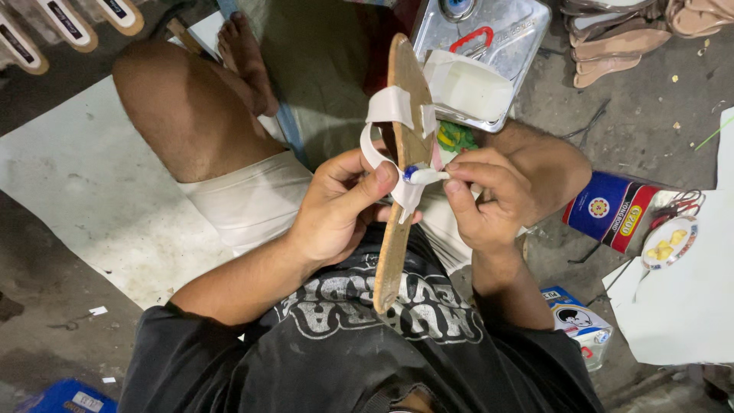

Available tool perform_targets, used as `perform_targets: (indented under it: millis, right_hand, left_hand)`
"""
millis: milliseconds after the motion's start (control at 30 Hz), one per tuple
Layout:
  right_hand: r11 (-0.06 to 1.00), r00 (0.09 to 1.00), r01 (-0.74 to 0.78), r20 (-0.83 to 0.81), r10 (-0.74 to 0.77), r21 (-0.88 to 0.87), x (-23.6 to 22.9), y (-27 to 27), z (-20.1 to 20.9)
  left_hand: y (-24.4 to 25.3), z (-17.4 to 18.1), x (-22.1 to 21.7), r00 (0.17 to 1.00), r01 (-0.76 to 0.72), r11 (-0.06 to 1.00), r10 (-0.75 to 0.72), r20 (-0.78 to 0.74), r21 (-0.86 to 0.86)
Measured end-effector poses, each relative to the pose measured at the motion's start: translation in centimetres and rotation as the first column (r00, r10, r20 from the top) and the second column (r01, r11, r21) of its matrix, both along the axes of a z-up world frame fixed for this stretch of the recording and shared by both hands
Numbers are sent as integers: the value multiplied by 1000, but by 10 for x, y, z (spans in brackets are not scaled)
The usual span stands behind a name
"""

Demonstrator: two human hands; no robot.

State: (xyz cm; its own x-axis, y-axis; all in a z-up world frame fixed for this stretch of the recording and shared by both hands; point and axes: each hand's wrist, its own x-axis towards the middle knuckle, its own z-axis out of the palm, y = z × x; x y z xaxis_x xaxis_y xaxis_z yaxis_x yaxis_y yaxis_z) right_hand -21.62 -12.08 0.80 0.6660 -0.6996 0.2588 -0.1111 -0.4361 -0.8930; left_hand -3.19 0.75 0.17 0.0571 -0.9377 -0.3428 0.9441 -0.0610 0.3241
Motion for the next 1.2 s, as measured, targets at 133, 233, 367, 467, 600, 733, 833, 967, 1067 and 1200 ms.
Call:
perform_targets:
  millis: [133, 233, 367, 467, 600, 733, 833, 967, 1067, 1200]
  right_hand:
    - [996, 1000, 9, -10, -10, -89, 1, 6, 0]
    - [990, 1000, 9, -28, -13, -140, 0, 8, 6]
    - [990, 990, 123, -54, -127, -73, -1, 12, 5]
    - [997, 998, 66, 10, -66, -48, 1, 10, -1]
    - [998, 999, 35, -26, -37, -51, -2, 16, 3]
    - [996, 992, 73, -100, -77, -44, -7, 28, 14]
    - [992, 980, 115, -158, -123, -56, -6, 31, 19]
    - [980, 976, 88, -183, -120, -176, -1, 26, 27]
    - [981, 972, 113, -185, -142, -160, 1, 23, 32]
    - [981, 982, 101, -144, -125, -165, 4, 22, 26]
  left_hand:
    - [-1, 3, -3, 994, -108, 991, 106, -26, -79]
    - [-2, 5, -3, 989, -140, 987, 144, 46, -81]
    - [-3, 10, -6, 992, -117, 993, 118, 35, -25]
    - [-5, 11, -8, 991, -119, 993, 118, 60, 15]
    - [-5, 6, -7, 967, -239, 968, 244, 68, -75]
    - [-2, 1, -9, 954, -281, 957, 287, 83, -72]
    - [-1, 1, -11, 929, -272, 962, 265, 258, -10]
    - [-3, 5, -8, 913, -266, 963, 267, 309, -47]
    - [-4, 8, -6, 936, -260, 966, 255, 242, -12]
    - [-4, 11, -6, 931, -264, 964, 265, 251, -40]
